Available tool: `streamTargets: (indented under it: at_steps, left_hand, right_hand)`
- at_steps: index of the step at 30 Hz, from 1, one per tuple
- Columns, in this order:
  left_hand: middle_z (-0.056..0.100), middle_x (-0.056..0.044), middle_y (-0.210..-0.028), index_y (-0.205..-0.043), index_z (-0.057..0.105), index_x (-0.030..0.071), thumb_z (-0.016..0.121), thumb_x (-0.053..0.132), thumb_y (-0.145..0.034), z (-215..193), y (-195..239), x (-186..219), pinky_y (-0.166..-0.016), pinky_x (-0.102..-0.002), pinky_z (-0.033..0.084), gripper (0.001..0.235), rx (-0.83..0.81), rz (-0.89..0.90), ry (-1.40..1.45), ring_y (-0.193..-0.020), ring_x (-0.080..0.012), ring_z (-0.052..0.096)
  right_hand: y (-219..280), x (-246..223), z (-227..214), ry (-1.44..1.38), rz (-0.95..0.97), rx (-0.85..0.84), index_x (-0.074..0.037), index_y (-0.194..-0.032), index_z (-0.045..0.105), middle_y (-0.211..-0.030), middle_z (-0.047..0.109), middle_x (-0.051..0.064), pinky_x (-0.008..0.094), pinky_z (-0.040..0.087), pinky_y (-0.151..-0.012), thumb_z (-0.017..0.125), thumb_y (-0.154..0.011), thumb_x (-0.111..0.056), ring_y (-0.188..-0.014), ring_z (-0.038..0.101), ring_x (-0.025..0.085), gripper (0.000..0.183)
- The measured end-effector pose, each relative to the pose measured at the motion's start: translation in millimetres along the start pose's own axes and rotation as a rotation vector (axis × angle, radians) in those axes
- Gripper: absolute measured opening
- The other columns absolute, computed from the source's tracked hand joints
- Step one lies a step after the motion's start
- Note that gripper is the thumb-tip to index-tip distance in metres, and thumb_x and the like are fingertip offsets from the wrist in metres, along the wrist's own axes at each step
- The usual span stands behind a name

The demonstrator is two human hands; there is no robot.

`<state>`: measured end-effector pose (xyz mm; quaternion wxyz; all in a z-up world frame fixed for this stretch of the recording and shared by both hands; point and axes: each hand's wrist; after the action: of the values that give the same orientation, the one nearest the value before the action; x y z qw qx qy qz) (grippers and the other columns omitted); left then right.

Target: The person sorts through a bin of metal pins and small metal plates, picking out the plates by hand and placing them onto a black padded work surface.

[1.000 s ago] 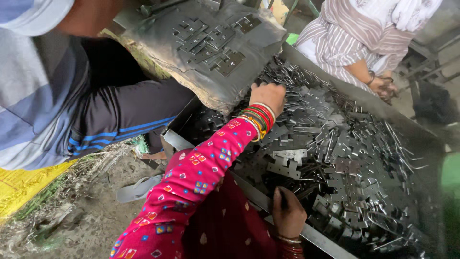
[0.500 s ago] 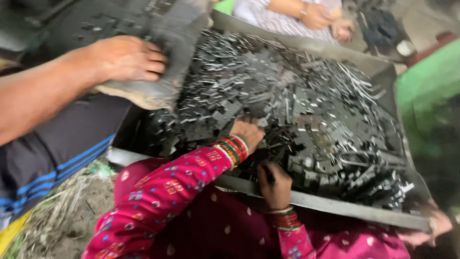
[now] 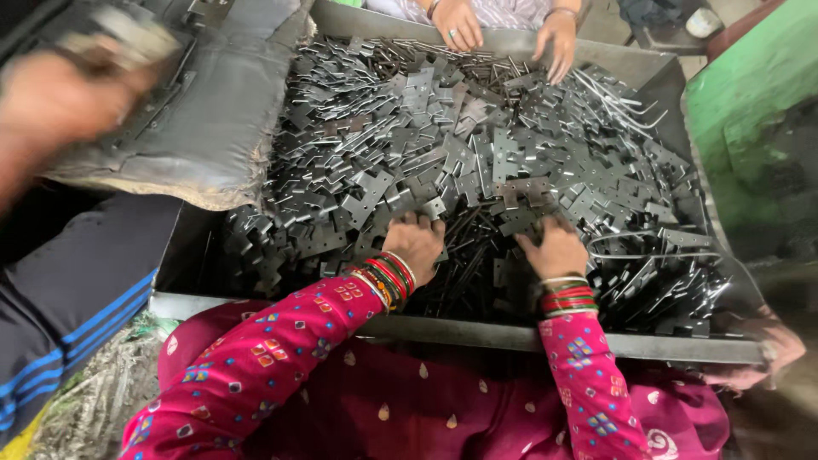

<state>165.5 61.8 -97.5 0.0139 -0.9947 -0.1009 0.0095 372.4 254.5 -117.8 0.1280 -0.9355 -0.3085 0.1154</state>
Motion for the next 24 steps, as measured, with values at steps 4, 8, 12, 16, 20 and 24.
streamTargets:
  at_steps: [4,8,12,16,20,24]
  left_hand:
    - [0.071,-0.014,-0.097,-0.105,0.067,0.004,0.079,0.040,-0.074,-7.2,5.7,-3.3,-0.074,-0.047,0.058,0.048,0.013,0.025,0.131,-0.090,-0.0326,0.071]
    - [0.074,-0.014,-0.083,-0.093,0.072,0.006,0.069,0.038,-0.089,2.8,-4.9,-17.8,-0.074,-0.047,0.059,0.032,0.093,-0.017,0.349,-0.079,-0.0321,0.074]
    - [0.076,-0.017,-0.088,-0.099,0.078,0.012,0.066,0.031,-0.087,18.2,-20.4,-33.8,-0.081,-0.048,0.057,0.025,0.073,-0.152,0.671,-0.085,-0.0364,0.073]
    - [0.076,-0.017,-0.092,-0.108,0.075,0.007,0.071,0.030,-0.085,28.8,-31.4,-45.2,-0.080,-0.045,0.058,0.033,0.183,-0.085,0.900,-0.082,-0.0337,0.075]
    - [0.079,-0.016,-0.091,-0.112,0.075,0.010,0.070,0.032,-0.086,29.1,-31.5,-43.9,-0.085,-0.041,0.059,0.034,0.067,-0.141,0.981,-0.086,-0.0307,0.078]
    - [0.075,-0.019,-0.110,-0.110,0.077,0.005,0.077,0.029,-0.083,34.7,-30.8,-44.9,-0.090,-0.043,0.055,0.036,0.273,0.016,0.870,-0.100,-0.0372,0.072]
  right_hand:
    - [-8.5,0.8,14.3,-0.063,0.188,-0.205,-0.010,-0.111,0.071,-0.099,0.074,0.021,0.054,0.054,-0.080,0.084,-0.073,-0.041,-0.092,0.068,0.045,0.051]
    - [11.2,15.3,7.2,-0.402,0.034,-0.082,-0.006,-0.105,0.074,-0.097,0.075,0.017,0.047,0.056,-0.082,0.082,-0.081,-0.037,-0.088,0.071,0.038,0.040]
    - [55.0,14.3,-45.5,-1.265,0.499,-0.076,-0.005,-0.108,0.067,-0.092,0.059,0.002,0.037,0.040,-0.061,0.081,-0.093,-0.025,-0.071,0.049,0.018,0.029]
    - [70.5,-0.2,-78.1,-1.857,0.323,0.173,-0.013,-0.112,0.069,-0.099,0.069,0.001,0.035,0.052,-0.062,0.069,-0.100,-0.025,-0.078,0.066,0.016,0.017]
    - [58.9,-6.5,-72.8,-1.548,0.454,0.147,-0.007,-0.116,0.069,-0.103,0.072,0.006,0.033,0.035,-0.052,0.057,-0.109,-0.029,-0.067,0.054,0.018,0.027]
    - [18.2,-25.4,-23.5,-0.964,-0.071,0.156,-0.001,-0.127,0.060,-0.110,0.074,0.011,0.039,0.060,-0.082,0.050,-0.110,-0.024,-0.092,0.076,0.028,0.031]
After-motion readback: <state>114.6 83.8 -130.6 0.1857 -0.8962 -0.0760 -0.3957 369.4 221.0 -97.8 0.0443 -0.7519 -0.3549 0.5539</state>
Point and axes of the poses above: each hand's wrist, its own y-axis away from the middle knuckle, its own z-axis out of the palm, x = y × z
